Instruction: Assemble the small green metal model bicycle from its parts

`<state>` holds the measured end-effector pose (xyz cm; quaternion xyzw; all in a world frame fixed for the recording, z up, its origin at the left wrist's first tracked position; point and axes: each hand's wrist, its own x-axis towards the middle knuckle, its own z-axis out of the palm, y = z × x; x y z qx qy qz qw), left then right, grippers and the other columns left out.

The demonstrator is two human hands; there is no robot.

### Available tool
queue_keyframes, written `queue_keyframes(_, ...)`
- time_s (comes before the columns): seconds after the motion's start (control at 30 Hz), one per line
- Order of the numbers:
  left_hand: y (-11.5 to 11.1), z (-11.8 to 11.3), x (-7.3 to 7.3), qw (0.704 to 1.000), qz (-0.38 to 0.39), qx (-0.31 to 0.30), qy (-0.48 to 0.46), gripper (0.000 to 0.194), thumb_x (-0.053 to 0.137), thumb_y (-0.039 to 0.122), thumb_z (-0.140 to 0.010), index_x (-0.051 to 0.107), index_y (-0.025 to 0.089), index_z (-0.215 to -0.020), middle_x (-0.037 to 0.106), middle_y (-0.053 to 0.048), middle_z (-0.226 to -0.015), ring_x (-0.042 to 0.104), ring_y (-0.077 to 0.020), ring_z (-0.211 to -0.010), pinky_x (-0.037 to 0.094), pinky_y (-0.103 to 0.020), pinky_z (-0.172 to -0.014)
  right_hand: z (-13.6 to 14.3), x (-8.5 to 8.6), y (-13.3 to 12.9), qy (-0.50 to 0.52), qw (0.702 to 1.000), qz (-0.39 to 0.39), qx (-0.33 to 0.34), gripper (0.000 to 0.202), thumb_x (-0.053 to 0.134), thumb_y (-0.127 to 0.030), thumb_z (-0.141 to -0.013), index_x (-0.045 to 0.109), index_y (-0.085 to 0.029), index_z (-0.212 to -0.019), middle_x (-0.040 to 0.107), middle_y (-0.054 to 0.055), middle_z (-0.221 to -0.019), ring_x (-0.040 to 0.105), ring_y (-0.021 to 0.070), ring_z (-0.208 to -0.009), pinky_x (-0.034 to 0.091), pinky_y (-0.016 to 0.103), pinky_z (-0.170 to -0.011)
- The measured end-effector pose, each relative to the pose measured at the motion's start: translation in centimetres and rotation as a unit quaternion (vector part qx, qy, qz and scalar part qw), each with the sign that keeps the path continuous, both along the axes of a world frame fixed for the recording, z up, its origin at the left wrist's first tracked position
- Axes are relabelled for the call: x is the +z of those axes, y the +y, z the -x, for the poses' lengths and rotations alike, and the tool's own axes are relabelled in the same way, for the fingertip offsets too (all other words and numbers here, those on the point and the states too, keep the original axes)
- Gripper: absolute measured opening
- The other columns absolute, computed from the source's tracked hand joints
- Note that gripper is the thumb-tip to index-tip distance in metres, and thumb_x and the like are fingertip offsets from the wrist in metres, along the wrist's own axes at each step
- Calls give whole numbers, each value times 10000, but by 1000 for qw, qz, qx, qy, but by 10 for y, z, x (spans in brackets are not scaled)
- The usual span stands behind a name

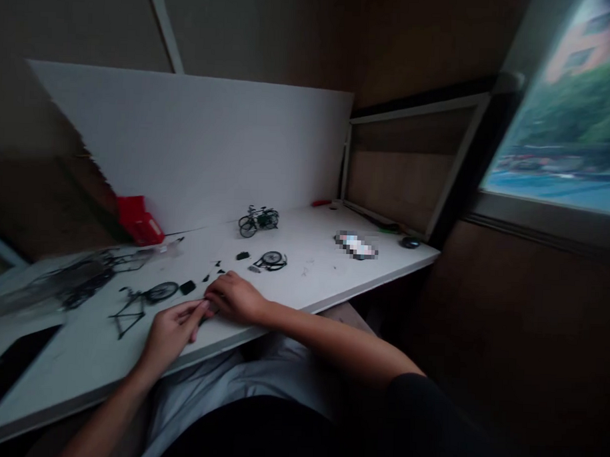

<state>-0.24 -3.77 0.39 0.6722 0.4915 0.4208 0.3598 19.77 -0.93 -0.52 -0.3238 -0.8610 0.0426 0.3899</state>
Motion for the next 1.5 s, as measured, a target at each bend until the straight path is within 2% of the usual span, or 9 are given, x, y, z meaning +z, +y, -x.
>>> queue_keyframes(0.1,-2,-4,3,1000,-4,-9,-18,502,763,609,-785,791,122,-908,780,-97,-783,527,-104,-438,408,-229,-434,-1,1,-1,46,999,20,11,177,563,-260,-1066,699,-155,-1024,717,87,-982,607,205,-958,482,329,-896)
queue_keyframes(0.27,3,-4,-2,998,-2,-25,-59,476,787,559,-806,803,108,-960,786,-120,-788,556,-108,-447,424,-231,-448,-3,2,3,114,989,65,65,173,573,-255,-1060,734,-200,-1028,738,77,-972,649,223,-953,508,367,-884)
queue_keyframes(0.43,9,0,-13,997,-12,-40,-65,473,746,557,-870,807,109,-1008,799,-118,-851,591,-108,-470,464,-232,-482,-4,4,2,130,984,104,67,209,555,-305,-1070,736,-204,-1038,741,85,-1012,658,227,-969,512,377,-892)
queue_keyframes(0.6,14,3,-21,997,-18,-63,-51,446,696,548,-929,809,128,-1023,804,-109,-907,606,-98,-495,449,-211,-483,-5,7,1,131,983,116,59,223,558,-343,-1068,729,-204,-1037,743,83,-1022,666,220,-965,502,363,-900)
queue_keyframes(0.9,7,-1,-10,995,-8,-71,-67,422,717,518,-916,801,109,-979,799,-109,-882,599,-88,-473,479,-209,-484,-6,11,0,134,975,158,77,261,535,-357,-1068,722,-191,-991,745,79,-980,683,212,-910,514,342,-857)
queue_keyframes(1.17,7,-2,-11,992,41,-59,-99,469,769,542,-861,764,97,-1006,798,-125,-902,689,-139,-496,503,-217,-453,-6,8,2,126,976,166,62,252,559,-383,-1058,732,-204,-1019,766,79,-1040,697,220,-949,515,343,-872)
queue_keyframes(1.5,6,-1,-8,993,25,-80,-80,446,744,543,-883,772,104,-952,796,-118,-888,693,-133,-520,517,-216,-492,-6,9,3,107,980,155,59,263,574,-392,-1045,740,-203,-967,761,79,-990,682,224,-929,499,357,-873)
